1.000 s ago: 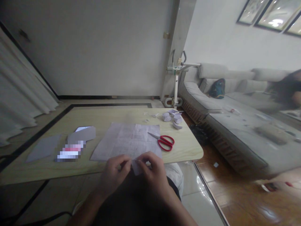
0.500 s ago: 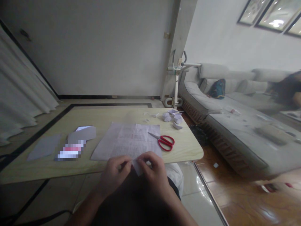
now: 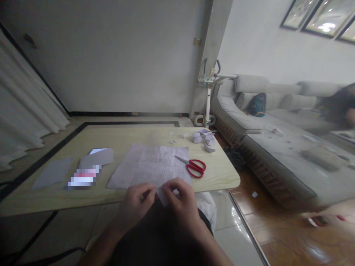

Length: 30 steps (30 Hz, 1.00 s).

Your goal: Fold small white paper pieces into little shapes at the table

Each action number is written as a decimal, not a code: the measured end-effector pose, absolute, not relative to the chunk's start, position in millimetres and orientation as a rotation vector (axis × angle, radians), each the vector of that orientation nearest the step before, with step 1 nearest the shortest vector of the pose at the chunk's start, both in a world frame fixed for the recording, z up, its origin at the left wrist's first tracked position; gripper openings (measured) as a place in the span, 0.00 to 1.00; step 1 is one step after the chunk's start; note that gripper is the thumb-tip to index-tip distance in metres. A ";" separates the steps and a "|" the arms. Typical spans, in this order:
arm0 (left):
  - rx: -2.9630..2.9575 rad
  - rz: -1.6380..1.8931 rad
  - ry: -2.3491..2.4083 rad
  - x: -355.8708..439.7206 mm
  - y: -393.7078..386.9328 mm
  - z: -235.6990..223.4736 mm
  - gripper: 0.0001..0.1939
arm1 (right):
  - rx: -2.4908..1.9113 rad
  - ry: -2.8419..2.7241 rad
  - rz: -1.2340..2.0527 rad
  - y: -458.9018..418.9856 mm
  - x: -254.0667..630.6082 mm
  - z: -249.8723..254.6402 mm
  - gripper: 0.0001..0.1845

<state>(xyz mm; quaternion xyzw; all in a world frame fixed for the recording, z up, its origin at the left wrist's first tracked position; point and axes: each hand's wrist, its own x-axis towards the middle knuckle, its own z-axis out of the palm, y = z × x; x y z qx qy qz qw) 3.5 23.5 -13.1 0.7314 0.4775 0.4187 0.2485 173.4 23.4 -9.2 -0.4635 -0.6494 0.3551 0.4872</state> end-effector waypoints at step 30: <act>2.083 1.159 1.509 7.7 25.7 -25.1 0.09 | -1.007 -1.742 0.232 23.7 165.1 -28.2 0.09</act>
